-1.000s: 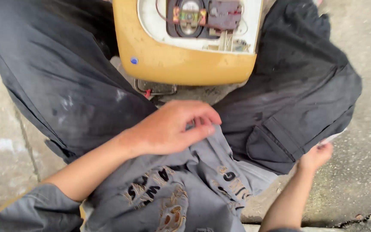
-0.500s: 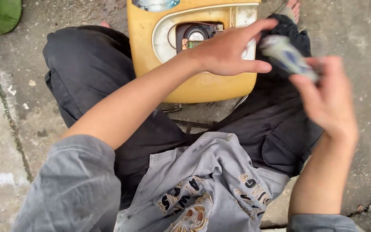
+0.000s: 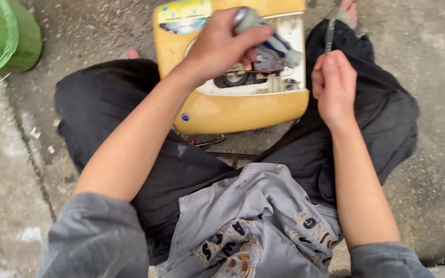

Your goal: The person is using a screwdriver to reconnect or repair components inside a yellow appliance, likely a water heater.

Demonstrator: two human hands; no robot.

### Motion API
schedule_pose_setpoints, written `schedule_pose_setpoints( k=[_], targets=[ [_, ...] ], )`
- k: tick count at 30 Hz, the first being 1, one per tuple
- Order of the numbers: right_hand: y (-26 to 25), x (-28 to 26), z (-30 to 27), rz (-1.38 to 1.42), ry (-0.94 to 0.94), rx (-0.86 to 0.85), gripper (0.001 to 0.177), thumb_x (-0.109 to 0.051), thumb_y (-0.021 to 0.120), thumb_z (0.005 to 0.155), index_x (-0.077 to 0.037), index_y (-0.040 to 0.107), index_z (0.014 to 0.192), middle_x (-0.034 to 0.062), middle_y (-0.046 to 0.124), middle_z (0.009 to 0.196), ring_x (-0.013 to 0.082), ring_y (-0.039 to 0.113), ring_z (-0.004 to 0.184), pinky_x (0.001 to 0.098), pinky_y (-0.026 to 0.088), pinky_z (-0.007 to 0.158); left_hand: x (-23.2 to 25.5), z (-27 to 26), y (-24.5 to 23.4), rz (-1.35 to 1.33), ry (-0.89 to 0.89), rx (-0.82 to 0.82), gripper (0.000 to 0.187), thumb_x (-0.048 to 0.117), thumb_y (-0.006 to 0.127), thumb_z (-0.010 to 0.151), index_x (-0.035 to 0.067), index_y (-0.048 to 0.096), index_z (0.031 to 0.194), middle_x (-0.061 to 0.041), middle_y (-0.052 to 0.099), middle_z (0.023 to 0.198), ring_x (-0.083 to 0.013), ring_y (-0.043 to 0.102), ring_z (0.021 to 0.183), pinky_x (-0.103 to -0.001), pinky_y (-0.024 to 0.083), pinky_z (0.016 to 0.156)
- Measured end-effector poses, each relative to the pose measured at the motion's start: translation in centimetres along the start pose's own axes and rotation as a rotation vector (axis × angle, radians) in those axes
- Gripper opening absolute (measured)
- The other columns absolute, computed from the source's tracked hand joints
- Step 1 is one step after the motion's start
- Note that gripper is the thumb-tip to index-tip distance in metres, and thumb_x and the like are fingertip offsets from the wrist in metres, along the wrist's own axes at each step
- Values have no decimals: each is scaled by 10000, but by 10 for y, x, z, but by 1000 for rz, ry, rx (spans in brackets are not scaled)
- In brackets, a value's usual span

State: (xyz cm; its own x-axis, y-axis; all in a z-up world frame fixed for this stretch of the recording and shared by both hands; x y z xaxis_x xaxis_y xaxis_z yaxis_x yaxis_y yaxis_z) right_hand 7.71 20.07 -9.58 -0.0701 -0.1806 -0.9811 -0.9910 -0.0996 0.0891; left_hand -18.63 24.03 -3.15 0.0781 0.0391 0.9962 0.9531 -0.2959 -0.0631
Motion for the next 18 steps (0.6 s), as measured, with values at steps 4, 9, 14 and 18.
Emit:
schedule_pose_setpoints(
  k=[4,9,14,18],
  targets=[
    [-8,10,6,198,12,65,248,-345,488,1083,-139,533,952,-31,447,700,48,309,554,204,248,483,8,-9,-1,-173,21,-65,172,115,647,1009,-16,656,1121,-68,678,773,-125,660,635,-236,587,603],
    [0,-4,7,-217,-183,90,227,-164,486,1101,-24,664,1115,-5,588,1002,77,461,897,207,395,862,5,-17,12,-45,-112,-86,248,43,685,882,19,623,1121,-78,751,865,-101,725,711,-188,572,585],
    [-22,25,21,432,-58,190,184,-201,558,1071,-46,637,1132,46,615,1016,136,596,856,269,510,839,1,-25,20,66,-403,-116,324,123,669,828,86,528,1116,-61,722,861,-108,702,664,-230,549,598],
    [-31,28,21,599,17,253,181,-179,611,1046,-34,641,1150,53,636,996,178,671,923,275,562,904,-5,-29,26,228,-450,-164,404,242,622,797,96,528,1162,-48,682,876,-132,682,689,-282,521,658]
  ],
)
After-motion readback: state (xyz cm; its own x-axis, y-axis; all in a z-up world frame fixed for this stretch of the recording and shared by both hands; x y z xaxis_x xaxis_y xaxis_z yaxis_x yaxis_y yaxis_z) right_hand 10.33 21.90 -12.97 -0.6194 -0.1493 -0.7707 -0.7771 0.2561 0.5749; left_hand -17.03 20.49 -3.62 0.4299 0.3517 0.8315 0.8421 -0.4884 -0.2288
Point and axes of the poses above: each hand's wrist, its own z-axis towards the middle knuckle, its own y-axis out of the palm, x = y × z, the point moved 3 cm from there along z, towards the middle knuckle
